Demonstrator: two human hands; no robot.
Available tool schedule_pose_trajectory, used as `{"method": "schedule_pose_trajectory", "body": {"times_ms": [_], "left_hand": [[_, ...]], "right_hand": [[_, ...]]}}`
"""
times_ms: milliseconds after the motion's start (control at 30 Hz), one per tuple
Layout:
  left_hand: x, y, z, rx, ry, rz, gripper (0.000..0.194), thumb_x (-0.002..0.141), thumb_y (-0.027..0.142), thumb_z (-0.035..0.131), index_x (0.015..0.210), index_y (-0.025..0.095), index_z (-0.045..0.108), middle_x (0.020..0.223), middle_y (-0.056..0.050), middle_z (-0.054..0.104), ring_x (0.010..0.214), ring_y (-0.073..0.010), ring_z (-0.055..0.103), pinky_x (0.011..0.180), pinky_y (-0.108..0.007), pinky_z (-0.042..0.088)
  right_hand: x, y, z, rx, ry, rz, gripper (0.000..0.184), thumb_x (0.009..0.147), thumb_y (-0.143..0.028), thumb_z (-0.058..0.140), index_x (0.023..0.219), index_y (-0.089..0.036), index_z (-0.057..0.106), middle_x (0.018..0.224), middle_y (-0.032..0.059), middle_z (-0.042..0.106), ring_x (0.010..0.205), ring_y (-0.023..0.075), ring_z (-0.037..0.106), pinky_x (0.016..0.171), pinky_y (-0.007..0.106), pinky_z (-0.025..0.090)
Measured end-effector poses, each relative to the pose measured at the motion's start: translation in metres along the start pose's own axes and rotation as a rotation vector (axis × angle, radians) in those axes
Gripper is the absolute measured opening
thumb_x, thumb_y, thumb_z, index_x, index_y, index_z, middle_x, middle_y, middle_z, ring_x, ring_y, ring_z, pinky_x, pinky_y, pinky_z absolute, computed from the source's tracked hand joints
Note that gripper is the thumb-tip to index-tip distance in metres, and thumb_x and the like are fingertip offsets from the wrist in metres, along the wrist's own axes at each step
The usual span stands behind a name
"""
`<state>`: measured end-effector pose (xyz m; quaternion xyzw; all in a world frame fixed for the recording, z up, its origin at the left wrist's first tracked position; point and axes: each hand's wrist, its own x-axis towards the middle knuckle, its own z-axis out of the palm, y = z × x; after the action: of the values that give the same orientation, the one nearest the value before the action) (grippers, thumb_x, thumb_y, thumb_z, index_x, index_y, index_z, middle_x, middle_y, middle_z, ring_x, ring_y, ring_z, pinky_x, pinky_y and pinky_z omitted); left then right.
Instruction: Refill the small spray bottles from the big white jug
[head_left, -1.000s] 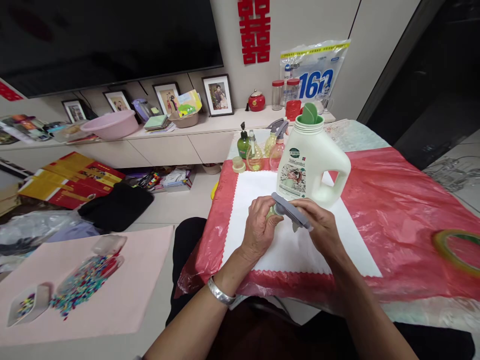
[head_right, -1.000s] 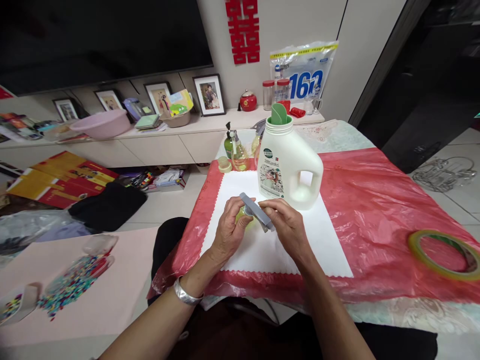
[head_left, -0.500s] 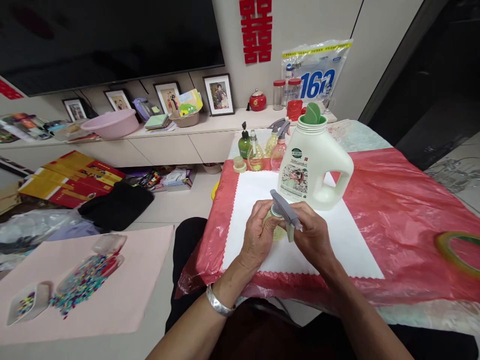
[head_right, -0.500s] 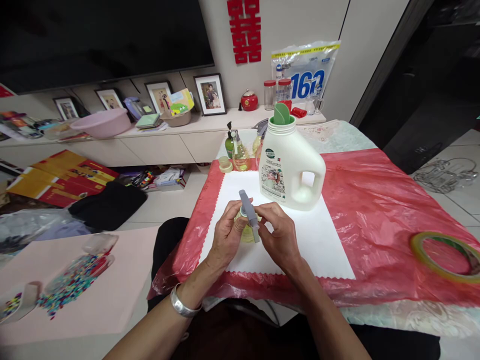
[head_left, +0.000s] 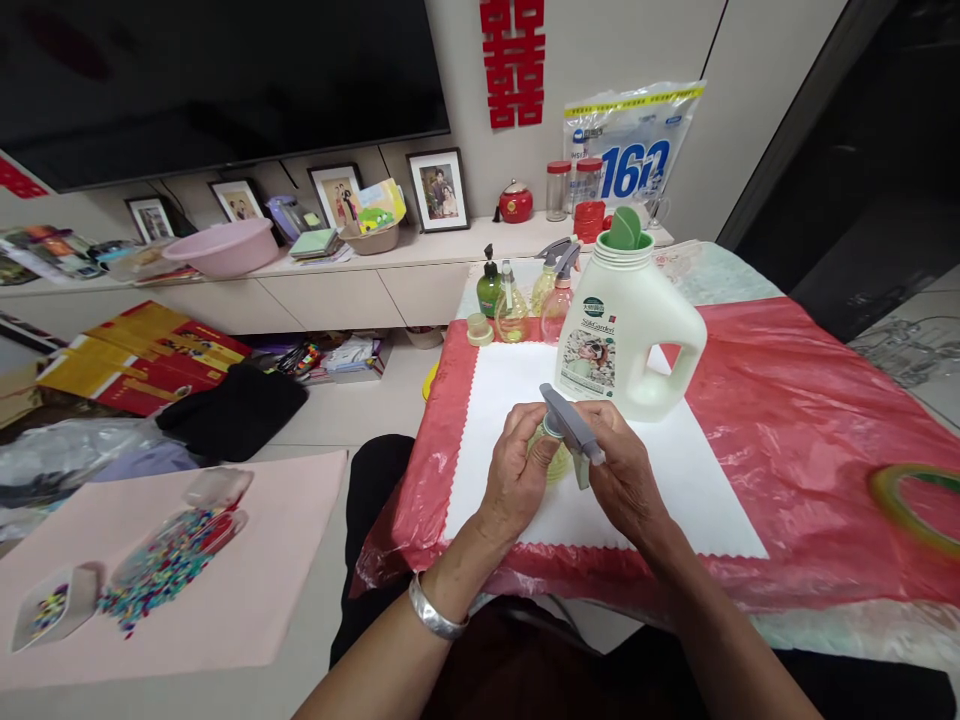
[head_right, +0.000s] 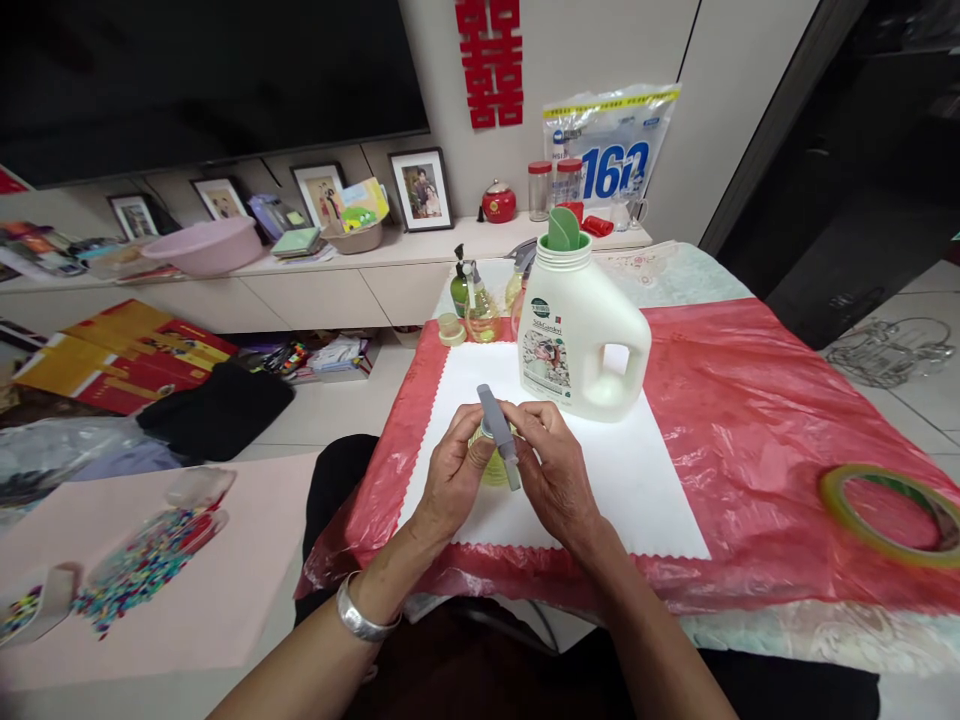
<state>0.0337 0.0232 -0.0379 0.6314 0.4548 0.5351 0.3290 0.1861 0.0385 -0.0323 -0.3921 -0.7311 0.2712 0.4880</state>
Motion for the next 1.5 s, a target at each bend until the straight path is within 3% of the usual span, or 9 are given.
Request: {"method": "schedule_pose_trajectory", "body": {"times_ms": [133,300,467,633,733,900,1133,1367,1500], "left_hand": [[-0.001,0.0,0.001,-0.03,-0.008,-0.005,0.045,0.1,0.052,0.046,0.129,0.023,0.063,0.123,-0.01,0.061,0.121,-0.0253,0.057,0.108,-0.04,0.043],[-0.005,-0.001,0.008,-0.193,0.094,-0.021,0.04,0.099,0.047,0.051,0.134,0.028,0.053,0.132,-0.008,0.059,0.126,-0.0242,0.055,0.11,-0.041,0.041],[-0.006,-0.003,0.01,-0.261,0.113,-0.023,0.03,0.098,0.047,0.054,0.118,0.026,0.059,0.113,-0.005,0.064,0.109,-0.0217,0.061,0.099,-0.037,0.047],[-0.005,-0.005,0.01,-0.31,0.105,-0.03,0.034,0.095,0.049,0.059,0.12,0.026,0.063,0.116,-0.005,0.067,0.111,-0.0232,0.063,0.101,-0.038,0.046],[-0.005,-0.004,0.009,-0.315,0.11,-0.027,0.032,0.095,0.047,0.059,0.119,0.027,0.065,0.116,-0.005,0.068,0.112,-0.0228,0.063,0.103,-0.037,0.046],[-0.002,-0.002,0.006,-0.277,0.086,0.004,0.032,0.099,0.044,0.052,0.12,0.027,0.069,0.117,-0.006,0.07,0.112,-0.0225,0.064,0.102,-0.037,0.049],[-0.002,-0.009,0.001,-0.178,0.043,0.057,0.034,0.096,0.043,0.059,0.125,0.027,0.068,0.122,-0.008,0.069,0.117,-0.0237,0.063,0.105,-0.038,0.048],[0.001,-0.009,0.004,-0.207,0.127,0.013,0.029,0.095,0.04,0.062,0.12,0.026,0.068,0.117,-0.006,0.072,0.113,-0.0225,0.066,0.102,-0.038,0.05],[-0.002,-0.008,0.008,-0.278,0.195,-0.064,0.03,0.092,0.041,0.067,0.118,0.025,0.068,0.118,-0.006,0.072,0.114,-0.0222,0.066,0.103,-0.037,0.05]], "right_hand": [[0.0,0.001,0.003,0.083,0.045,0.019,0.035,0.097,-0.026,0.057,0.129,-0.035,0.067,0.107,0.0044,0.067,0.1,0.018,0.063,0.081,0.034,0.054],[-0.002,-0.001,0.008,0.106,0.084,0.037,0.029,0.095,-0.03,0.062,0.123,-0.032,0.068,0.108,0.0051,0.065,0.096,0.0174,0.062,0.074,0.032,0.053],[-0.002,-0.002,0.01,0.13,0.106,0.05,0.021,0.095,-0.031,0.062,0.116,-0.028,0.066,0.103,0.004,0.062,0.089,0.0157,0.058,0.07,0.03,0.053],[0.001,-0.007,0.003,0.108,0.027,0.085,0.021,0.096,-0.032,0.06,0.115,-0.029,0.069,0.107,0.0042,0.064,0.094,0.0166,0.06,0.073,0.03,0.052],[0.002,-0.008,0.001,0.116,0.003,0.109,0.022,0.097,-0.032,0.058,0.115,-0.032,0.07,0.107,0.0032,0.065,0.097,0.0167,0.06,0.078,0.031,0.051],[-0.003,-0.003,0.007,0.173,0.075,0.109,0.02,0.093,-0.032,0.066,0.112,-0.03,0.068,0.104,0.0027,0.061,0.087,0.0146,0.057,0.071,0.03,0.05],[-0.004,0.003,0.013,0.205,0.104,0.119,0.019,0.088,-0.033,0.072,0.105,-0.028,0.064,0.096,0.001,0.056,0.083,0.0147,0.053,0.073,0.032,0.05],[-0.001,-0.001,0.006,0.213,0.012,0.133,0.024,0.095,-0.033,0.06,0.116,-0.026,0.068,0.111,0.0059,0.061,0.083,0.0138,0.057,0.077,0.033,0.05],[-0.002,0.002,0.01,0.226,0.053,0.149,0.018,0.092,-0.032,0.065,0.109,-0.026,0.067,0.103,0.0033,0.059,0.076,0.0126,0.054,0.071,0.032,0.048]]}}
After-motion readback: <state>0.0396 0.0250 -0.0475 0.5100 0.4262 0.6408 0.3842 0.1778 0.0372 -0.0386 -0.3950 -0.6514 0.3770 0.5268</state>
